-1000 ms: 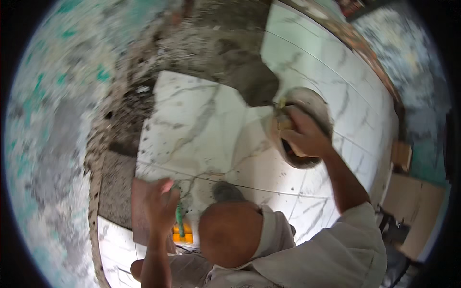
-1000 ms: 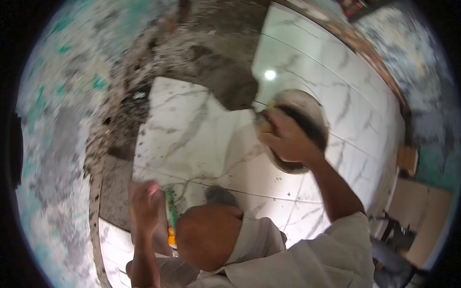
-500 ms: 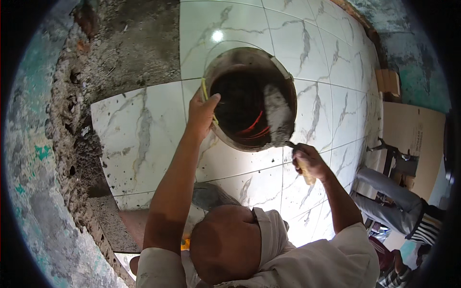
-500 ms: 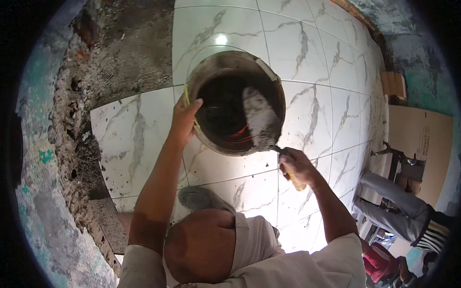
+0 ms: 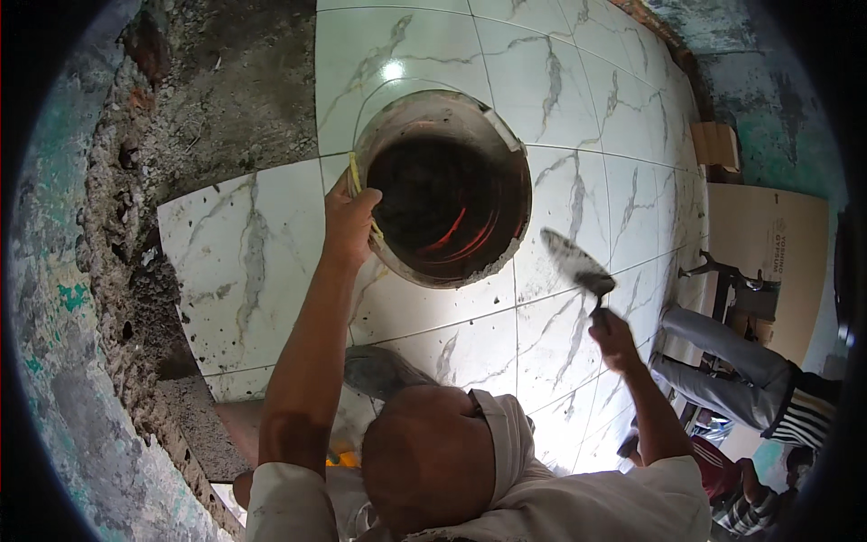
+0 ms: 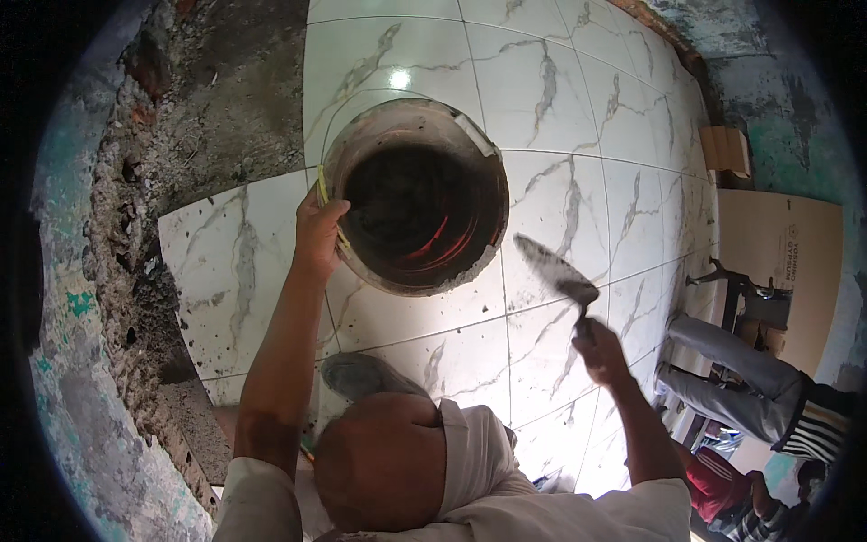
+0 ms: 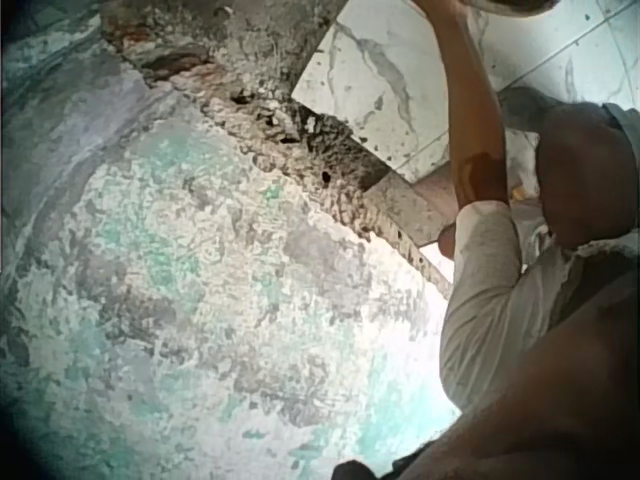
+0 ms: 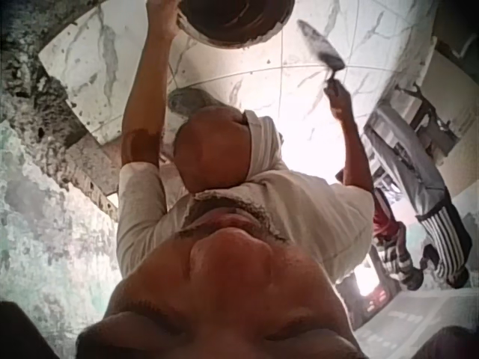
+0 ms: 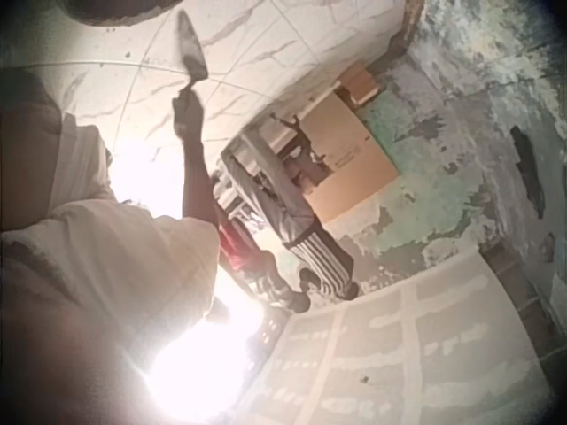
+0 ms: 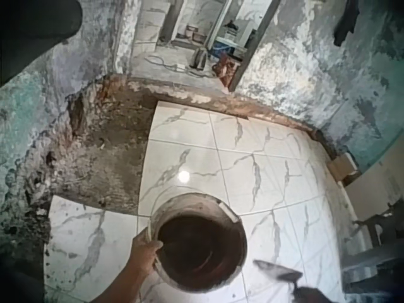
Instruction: The person taps a floor tile with a mallet, scoops mortar from a bucket to spread onto the underside of a tile using a trowel, sets the tile in place, taps it with the mallet, and levels the subfloor using a trowel and by hand.
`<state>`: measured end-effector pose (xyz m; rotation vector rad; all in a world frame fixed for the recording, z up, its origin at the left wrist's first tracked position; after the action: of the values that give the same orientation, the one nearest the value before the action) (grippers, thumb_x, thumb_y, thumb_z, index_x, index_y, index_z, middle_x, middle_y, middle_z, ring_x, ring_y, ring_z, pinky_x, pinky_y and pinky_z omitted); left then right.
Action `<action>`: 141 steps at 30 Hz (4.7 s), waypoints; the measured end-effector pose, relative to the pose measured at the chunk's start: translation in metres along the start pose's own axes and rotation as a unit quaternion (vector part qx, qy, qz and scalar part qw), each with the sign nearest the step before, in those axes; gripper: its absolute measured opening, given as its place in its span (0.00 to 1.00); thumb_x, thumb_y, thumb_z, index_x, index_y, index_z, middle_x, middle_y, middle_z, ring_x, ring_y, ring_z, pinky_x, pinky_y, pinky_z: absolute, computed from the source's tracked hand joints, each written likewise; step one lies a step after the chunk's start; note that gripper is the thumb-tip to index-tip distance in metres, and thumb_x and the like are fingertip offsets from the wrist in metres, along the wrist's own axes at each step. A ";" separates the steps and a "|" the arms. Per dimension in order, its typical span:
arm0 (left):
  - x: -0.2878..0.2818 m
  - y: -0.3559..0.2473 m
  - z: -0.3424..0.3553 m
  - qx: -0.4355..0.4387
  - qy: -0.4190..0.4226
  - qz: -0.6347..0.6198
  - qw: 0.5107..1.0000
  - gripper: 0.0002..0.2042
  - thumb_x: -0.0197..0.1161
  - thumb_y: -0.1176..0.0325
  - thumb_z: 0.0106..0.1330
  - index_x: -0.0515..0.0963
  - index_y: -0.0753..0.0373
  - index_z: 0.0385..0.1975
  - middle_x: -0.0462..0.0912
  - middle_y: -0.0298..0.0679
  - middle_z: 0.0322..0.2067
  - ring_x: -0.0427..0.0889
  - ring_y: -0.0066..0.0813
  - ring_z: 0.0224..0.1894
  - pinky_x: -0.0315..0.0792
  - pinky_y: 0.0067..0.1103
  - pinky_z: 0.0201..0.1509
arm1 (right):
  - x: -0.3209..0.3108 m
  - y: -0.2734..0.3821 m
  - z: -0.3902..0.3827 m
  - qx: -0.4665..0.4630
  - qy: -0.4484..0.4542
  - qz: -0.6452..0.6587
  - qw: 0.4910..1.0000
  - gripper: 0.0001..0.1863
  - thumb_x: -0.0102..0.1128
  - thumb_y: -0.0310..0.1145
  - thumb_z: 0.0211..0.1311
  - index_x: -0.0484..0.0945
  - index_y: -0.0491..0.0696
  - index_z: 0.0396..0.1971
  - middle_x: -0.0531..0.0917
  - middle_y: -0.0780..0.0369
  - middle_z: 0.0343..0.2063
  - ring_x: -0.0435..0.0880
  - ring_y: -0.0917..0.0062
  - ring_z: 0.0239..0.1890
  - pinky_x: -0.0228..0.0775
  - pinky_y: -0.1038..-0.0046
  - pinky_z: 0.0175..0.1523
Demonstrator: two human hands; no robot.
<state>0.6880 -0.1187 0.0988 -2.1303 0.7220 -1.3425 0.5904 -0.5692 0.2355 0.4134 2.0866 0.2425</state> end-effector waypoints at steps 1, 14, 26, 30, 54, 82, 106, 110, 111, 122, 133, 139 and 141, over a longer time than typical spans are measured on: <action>0.004 -0.004 -0.005 0.012 0.009 0.007 1.000 0.24 0.54 0.80 0.55 0.68 0.72 0.55 0.78 0.45 0.46 0.80 0.34 0.47 0.74 0.28 0.55 | -0.018 0.015 0.007 -0.046 -0.044 -0.059 0.996 0.08 0.59 0.33 0.58 0.73 0.46 0.34 0.73 0.62 0.20 0.74 0.79 0.26 0.66 0.73 0.32; 0.027 -0.033 -0.042 0.119 -0.016 0.172 0.978 0.25 0.54 0.80 0.56 0.68 0.74 0.57 0.77 0.40 0.46 0.75 0.22 0.46 0.69 0.20 0.53 | 0.031 0.104 0.046 -0.239 0.036 -0.441 0.864 0.18 0.51 0.27 0.57 0.74 0.52 0.49 0.76 0.61 0.29 0.80 0.69 0.30 0.73 0.64 0.33; 0.047 -0.031 -0.057 0.188 0.069 0.243 0.949 0.28 0.59 0.71 0.65 0.61 0.73 0.63 0.74 0.43 0.54 0.71 0.25 0.55 0.63 0.20 0.60 | -0.010 0.196 0.114 -0.258 -0.100 -0.512 0.813 0.14 0.54 0.31 0.59 0.72 0.51 0.47 0.77 0.60 0.32 0.82 0.70 0.34 0.74 0.65 0.34; 0.048 -0.027 -0.051 0.175 0.079 0.280 0.941 0.25 0.60 0.69 0.66 0.64 0.72 0.61 0.76 0.40 0.51 0.73 0.23 0.52 0.65 0.20 0.58 | -0.008 0.246 0.146 -0.268 -0.184 -0.472 0.820 0.09 0.54 0.29 0.58 0.75 0.50 0.40 0.79 0.61 0.30 0.82 0.71 0.34 0.73 0.69 0.35; 0.006 -0.033 -0.055 0.109 0.070 0.205 0.970 0.21 0.56 0.77 0.61 0.69 0.71 0.56 0.77 0.34 0.43 0.72 0.16 0.41 0.66 0.15 0.48 | 0.097 0.252 0.141 -0.253 -0.073 -0.217 0.940 0.07 0.51 0.29 0.56 0.78 0.45 0.31 0.83 0.53 0.28 0.85 0.60 0.31 0.78 0.61 0.37; 0.043 -0.036 -0.073 0.211 0.031 0.337 0.917 0.23 0.52 0.81 0.51 0.71 0.73 0.51 0.77 0.40 0.43 0.74 0.21 0.43 0.67 0.17 0.50 | 0.048 0.214 0.135 -0.221 -0.138 -0.287 0.922 0.08 0.52 0.32 0.59 0.74 0.51 0.39 0.79 0.58 0.31 0.83 0.63 0.35 0.73 0.57 0.37; 0.034 -0.032 -0.054 0.108 0.052 0.400 0.908 0.24 0.53 0.81 0.53 0.71 0.73 0.54 0.79 0.41 0.46 0.77 0.24 0.45 0.69 0.19 0.52 | 0.182 0.173 0.102 -0.321 0.248 -0.264 0.875 0.13 0.53 0.28 0.54 0.77 0.40 0.38 0.82 0.49 0.35 0.83 0.56 0.40 0.78 0.59 0.42; 0.012 -0.045 -0.053 0.087 0.067 0.288 0.951 0.28 0.51 0.80 0.52 0.68 0.72 0.59 0.78 0.39 0.47 0.75 0.20 0.44 0.67 0.17 0.52 | 0.140 0.201 0.092 -0.282 0.161 -0.192 0.926 0.16 0.52 0.31 0.57 0.71 0.42 0.45 0.82 0.50 0.31 0.83 0.56 0.37 0.76 0.56 0.40; 0.011 -0.047 -0.053 0.095 0.068 0.291 0.949 0.28 0.51 0.80 0.52 0.68 0.72 0.59 0.78 0.39 0.47 0.75 0.20 0.44 0.67 0.17 0.52 | 0.124 0.203 0.098 -0.266 0.144 -0.227 0.926 0.17 0.52 0.31 0.58 0.72 0.43 0.48 0.82 0.50 0.35 0.83 0.58 0.43 0.77 0.57 0.42; 0.008 -0.044 -0.046 0.076 0.072 0.288 0.952 0.29 0.51 0.80 0.53 0.65 0.74 0.60 0.78 0.35 0.44 0.72 0.16 0.35 0.67 0.13 0.41 | 0.128 0.230 0.145 -0.203 -0.018 -0.195 0.959 0.08 0.51 0.28 0.58 0.75 0.41 0.36 0.83 0.48 0.32 0.85 0.58 0.34 0.79 0.61 0.37; -0.005 -0.051 -0.050 0.044 0.086 0.241 0.966 0.21 0.54 0.78 0.54 0.73 0.72 0.50 0.78 0.34 0.38 0.74 0.18 0.36 0.69 0.16 0.42 | 0.165 0.239 0.147 -0.240 0.058 -0.052 0.968 0.19 0.55 0.33 0.57 0.70 0.39 0.46 0.82 0.46 0.33 0.81 0.49 0.40 0.74 0.56 0.46; -0.004 -0.050 -0.050 0.043 0.088 0.254 0.962 0.21 0.55 0.78 0.54 0.73 0.72 0.50 0.79 0.34 0.38 0.75 0.19 0.36 0.70 0.17 0.43 | 0.130 0.248 0.146 -0.309 0.015 -0.224 0.924 0.11 0.51 0.30 0.59 0.74 0.41 0.39 0.83 0.51 0.31 0.85 0.60 0.36 0.78 0.62 0.40; -0.004 -0.050 -0.050 0.049 0.090 0.242 0.965 0.21 0.55 0.78 0.53 0.73 0.72 0.50 0.79 0.34 0.38 0.75 0.19 0.36 0.70 0.17 0.43 | 0.116 0.255 0.147 -0.339 -0.011 -0.219 0.915 0.10 0.50 0.30 0.59 0.76 0.42 0.37 0.83 0.52 0.30 0.85 0.60 0.35 0.78 0.62 0.39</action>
<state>0.6492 -0.0867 0.1486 -1.6240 1.1372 -1.2727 0.7095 -0.2881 0.1522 -0.4628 1.8651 0.6552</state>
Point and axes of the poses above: each hand's wrist, its own z-axis towards the middle knuckle, its own x-axis out of the palm, y = z × x, the point moved 7 cm from there along z, towards the middle knuckle
